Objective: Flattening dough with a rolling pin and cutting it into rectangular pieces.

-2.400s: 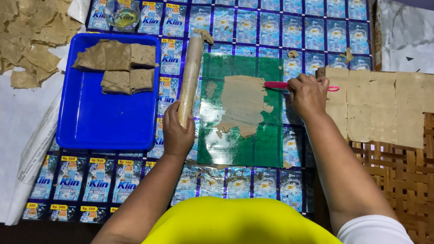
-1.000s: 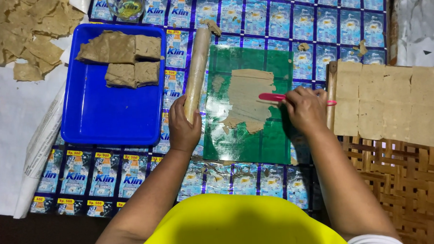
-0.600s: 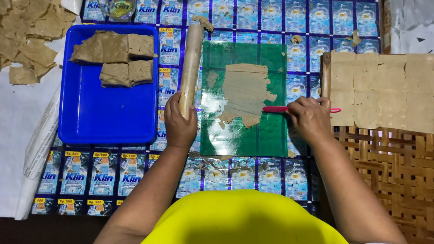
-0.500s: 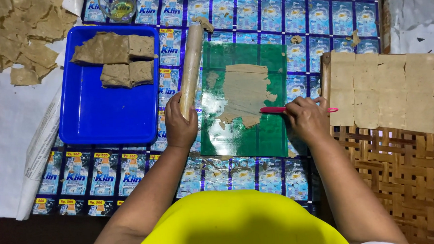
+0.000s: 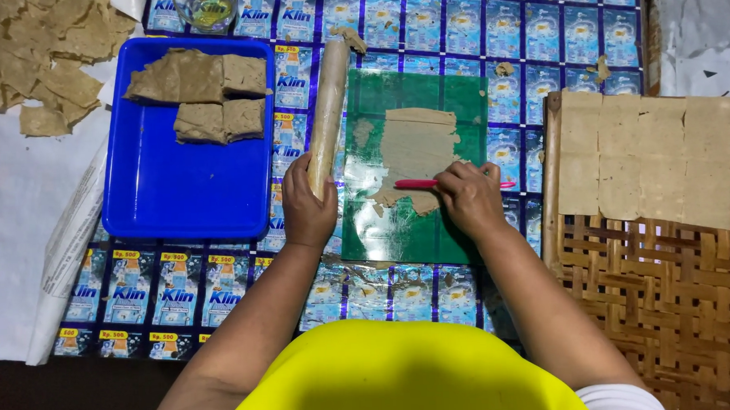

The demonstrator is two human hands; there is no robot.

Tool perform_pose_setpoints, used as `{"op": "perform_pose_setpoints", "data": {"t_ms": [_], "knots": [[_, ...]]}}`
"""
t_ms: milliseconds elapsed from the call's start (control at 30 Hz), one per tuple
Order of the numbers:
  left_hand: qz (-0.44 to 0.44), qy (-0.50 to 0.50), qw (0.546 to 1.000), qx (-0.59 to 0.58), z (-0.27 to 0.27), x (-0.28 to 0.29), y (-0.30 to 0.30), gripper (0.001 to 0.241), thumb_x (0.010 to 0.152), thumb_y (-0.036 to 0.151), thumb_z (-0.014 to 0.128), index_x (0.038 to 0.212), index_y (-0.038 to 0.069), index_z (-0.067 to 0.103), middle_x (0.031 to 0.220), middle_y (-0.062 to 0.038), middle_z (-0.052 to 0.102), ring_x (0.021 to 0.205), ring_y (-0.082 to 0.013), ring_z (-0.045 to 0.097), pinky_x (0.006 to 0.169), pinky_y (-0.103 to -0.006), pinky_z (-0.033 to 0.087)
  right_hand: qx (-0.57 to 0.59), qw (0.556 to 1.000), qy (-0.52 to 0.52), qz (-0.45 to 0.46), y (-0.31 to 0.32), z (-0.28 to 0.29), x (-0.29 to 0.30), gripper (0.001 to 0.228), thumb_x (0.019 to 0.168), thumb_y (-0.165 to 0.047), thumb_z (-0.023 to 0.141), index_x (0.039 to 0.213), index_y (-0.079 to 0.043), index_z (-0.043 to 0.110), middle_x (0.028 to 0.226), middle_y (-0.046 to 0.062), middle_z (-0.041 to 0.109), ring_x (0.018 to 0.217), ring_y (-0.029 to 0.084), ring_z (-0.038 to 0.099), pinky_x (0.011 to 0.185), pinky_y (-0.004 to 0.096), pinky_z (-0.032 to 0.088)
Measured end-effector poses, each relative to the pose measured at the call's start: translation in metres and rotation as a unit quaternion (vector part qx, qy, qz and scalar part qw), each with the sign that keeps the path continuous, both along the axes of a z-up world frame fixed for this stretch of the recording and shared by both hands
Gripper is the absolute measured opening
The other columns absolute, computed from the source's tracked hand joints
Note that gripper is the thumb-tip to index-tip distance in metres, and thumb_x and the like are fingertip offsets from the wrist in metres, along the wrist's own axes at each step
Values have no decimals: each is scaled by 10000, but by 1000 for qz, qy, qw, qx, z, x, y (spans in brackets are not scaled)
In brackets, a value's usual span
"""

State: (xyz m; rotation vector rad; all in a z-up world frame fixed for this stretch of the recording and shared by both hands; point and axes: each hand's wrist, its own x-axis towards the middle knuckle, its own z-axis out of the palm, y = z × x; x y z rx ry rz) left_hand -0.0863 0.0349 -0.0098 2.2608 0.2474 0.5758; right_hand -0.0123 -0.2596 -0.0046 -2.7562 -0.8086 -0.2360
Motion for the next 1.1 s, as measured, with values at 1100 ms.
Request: {"op": "perform_pose_setpoints", "data": {"t_ms": [1100], "knots": [[-19, 0, 1000, -17, 0, -2, 4, 458, 966, 138, 610, 1387, 17, 476, 1316, -210, 536, 1211, -435, 583, 1033, -548, 489, -13, 931, 164, -326, 16, 17, -99, 263, 1050, -400, 490, 1009, -146, 543, 739, 149, 698, 781, 428, 741, 736, 551, 568]]}}
